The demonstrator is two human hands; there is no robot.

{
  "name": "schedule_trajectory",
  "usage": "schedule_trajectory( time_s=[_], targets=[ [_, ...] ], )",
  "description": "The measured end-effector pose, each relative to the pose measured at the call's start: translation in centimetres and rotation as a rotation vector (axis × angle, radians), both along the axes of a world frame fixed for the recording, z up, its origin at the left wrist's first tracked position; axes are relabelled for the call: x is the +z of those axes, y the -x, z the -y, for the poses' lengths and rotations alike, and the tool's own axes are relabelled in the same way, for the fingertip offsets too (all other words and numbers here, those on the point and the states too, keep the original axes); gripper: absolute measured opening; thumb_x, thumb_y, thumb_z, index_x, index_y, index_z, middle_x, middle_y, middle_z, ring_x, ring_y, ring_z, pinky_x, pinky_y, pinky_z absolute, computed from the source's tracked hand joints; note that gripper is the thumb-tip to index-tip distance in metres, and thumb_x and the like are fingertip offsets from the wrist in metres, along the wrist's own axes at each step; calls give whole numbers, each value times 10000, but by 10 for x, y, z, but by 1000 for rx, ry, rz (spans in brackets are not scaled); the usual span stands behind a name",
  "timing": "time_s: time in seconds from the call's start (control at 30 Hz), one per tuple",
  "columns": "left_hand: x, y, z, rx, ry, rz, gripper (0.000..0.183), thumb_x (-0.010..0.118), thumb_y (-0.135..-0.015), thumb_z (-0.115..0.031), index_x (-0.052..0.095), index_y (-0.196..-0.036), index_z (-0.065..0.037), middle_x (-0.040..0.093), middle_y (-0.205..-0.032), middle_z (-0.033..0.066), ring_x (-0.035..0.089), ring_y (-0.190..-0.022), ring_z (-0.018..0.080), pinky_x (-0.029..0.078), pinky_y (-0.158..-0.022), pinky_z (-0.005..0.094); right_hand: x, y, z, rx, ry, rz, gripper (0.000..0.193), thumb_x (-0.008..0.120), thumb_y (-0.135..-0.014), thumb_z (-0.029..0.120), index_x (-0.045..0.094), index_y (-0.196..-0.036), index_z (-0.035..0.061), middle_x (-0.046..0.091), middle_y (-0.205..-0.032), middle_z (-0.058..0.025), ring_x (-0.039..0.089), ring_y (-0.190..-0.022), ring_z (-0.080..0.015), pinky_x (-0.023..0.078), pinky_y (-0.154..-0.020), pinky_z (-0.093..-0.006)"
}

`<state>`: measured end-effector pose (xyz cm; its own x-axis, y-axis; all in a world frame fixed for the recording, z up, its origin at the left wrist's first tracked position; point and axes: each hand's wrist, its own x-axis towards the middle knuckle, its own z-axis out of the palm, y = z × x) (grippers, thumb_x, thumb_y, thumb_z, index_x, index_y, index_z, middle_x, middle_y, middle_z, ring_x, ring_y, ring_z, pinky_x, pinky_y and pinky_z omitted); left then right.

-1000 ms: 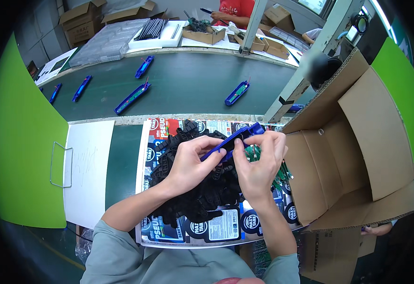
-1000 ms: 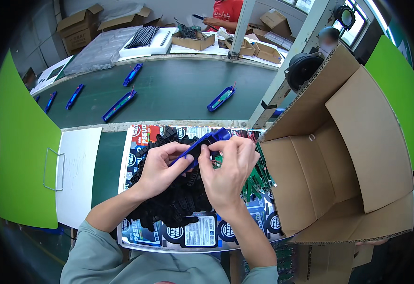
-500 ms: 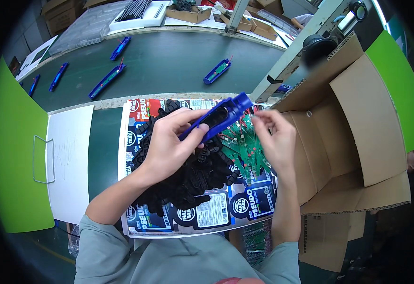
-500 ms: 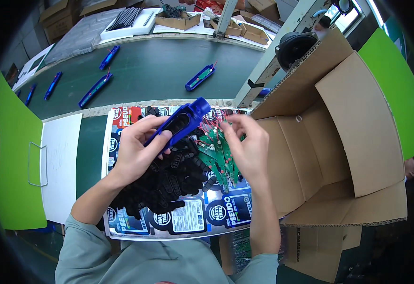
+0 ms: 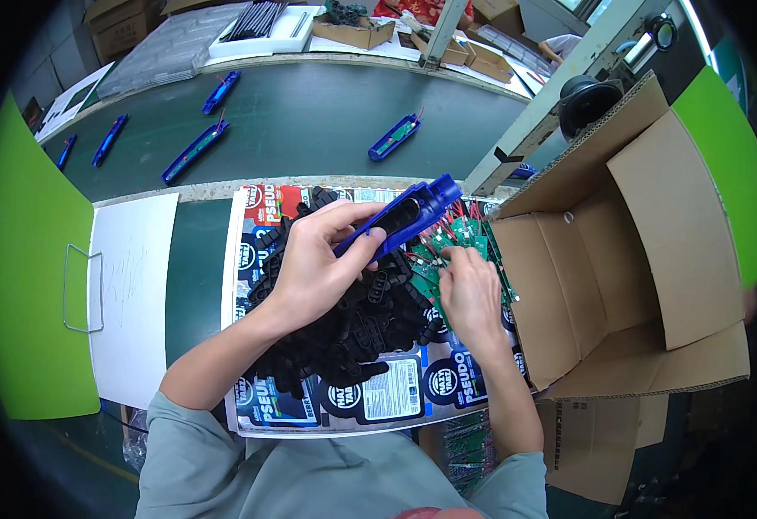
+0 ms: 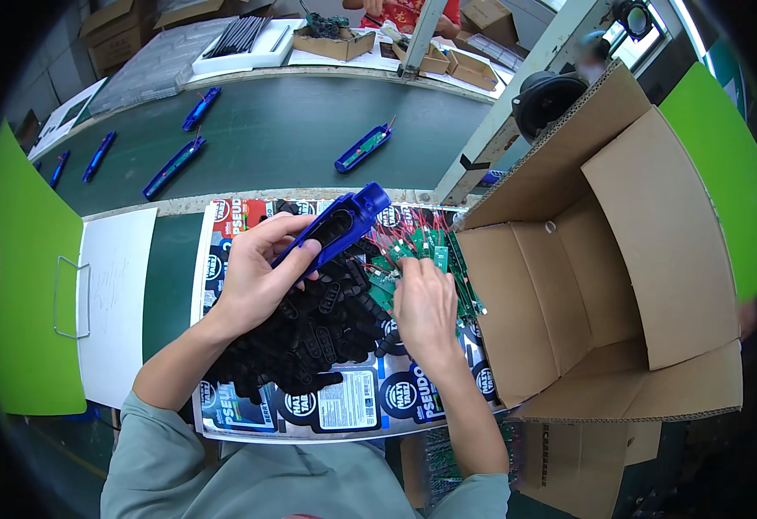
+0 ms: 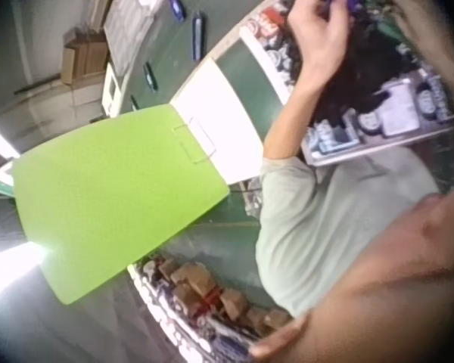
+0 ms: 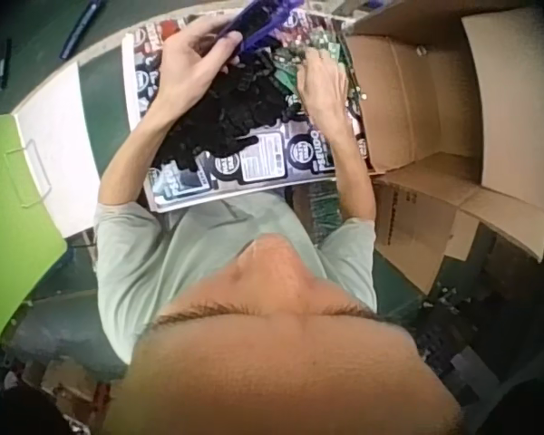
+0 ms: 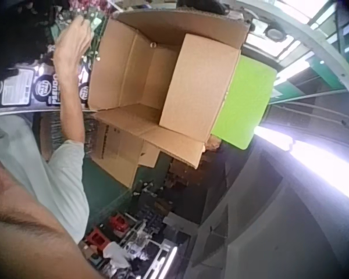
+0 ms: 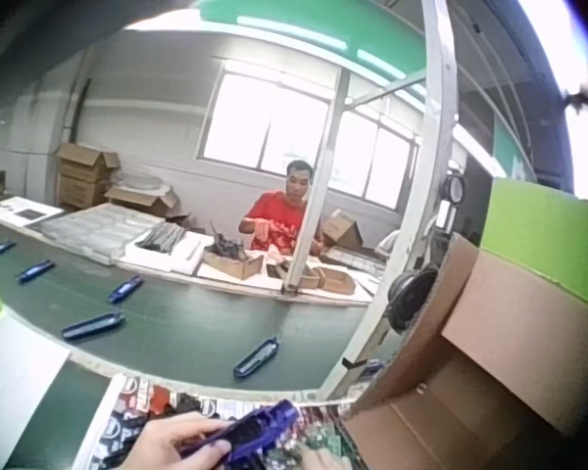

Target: The person inserts green circuit boards into blue plastic housings at a workbench. They pick up a housing and a board, align the components, and press them together before placing the assembled unit on the table. The person repeats this process for multiple units throughout the clip.

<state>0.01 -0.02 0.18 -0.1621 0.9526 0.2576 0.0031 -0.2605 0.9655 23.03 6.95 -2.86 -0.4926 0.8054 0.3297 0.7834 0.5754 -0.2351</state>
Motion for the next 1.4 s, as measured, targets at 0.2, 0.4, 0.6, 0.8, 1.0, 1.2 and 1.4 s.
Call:
schedule_trajectory(
  time_s=[0.2,0.4,0.6,0.8,1.0,1.2,1.4],
  targets=[
    [-4,2,-4,-31,146,99,367,652,-1021,-104,615,-1355,43,712,-968,69,682,-759,95,547,-609,236,54,-9,-6,-19,265,-696,210,710,-916,12,677,-1122,-18,678,-941,-59,631,-780,-81,481,-655,-236],
    [-1,4,-3,-113,135,243,421,639,-1040,-162,563,-1407,31,699,-1035,83,690,-823,117,571,-672,260,83,2,3,147,410,-1110,288,684,-955,-22,604,-1229,-59,681,-1014,-68,636,-840,-64,505,-716,-192],
    [-3,4,-2,-245,155,414,438,519,-1106,-290,566,-1406,26,710,-1038,90,704,-835,133,583,-709,266,85,28,28,232,370,-1137,288,686,-958,-29,587,-1225,-75,682,-1043,-106,661,-874,-101,540,-768,-227],
    [-2,-1,0,-201,100,366,423,515,-1107,-290,572,-1408,2,718,-1071,87,704,-871,134,584,-744,278,81,56,35,313,323,-1163,246,665,-972,-59,565,-1197,-72,679,-1034,-127,682,-895,-128,556,-800,-255],
    [-3,0,-1,-230,104,388,428,528,-1103,-291,570,-1409,5,718,-1080,92,701,-877,140,583,-734,284,67,66,32,312,312,-1130,245,675,-973,-48,584,-1200,-67,682,-1038,-119,687,-907,-134,560,-811,-257],
    [-4,0,-1,-223,92,374,426,531,-1101,-290,573,-1405,6,722,-1086,91,700,-873,135,582,-732,280,68,65,31,316,333,-1081,248,677,-974,-41,589,-1204,-71,684,-1033,-116,688,-894,-127,557,-800,-251],
    [-4,-3,0,-205,89,374,416,541,-1097,-276,576,-1403,5,720,-1077,94,707,-865,139,585,-718,282,71,63,29,312,368,-1046,229,705,-955,-29,629,-1170,-59,698,-1019,-116,681,-860,-125,539,-758,-243]
  ],
)
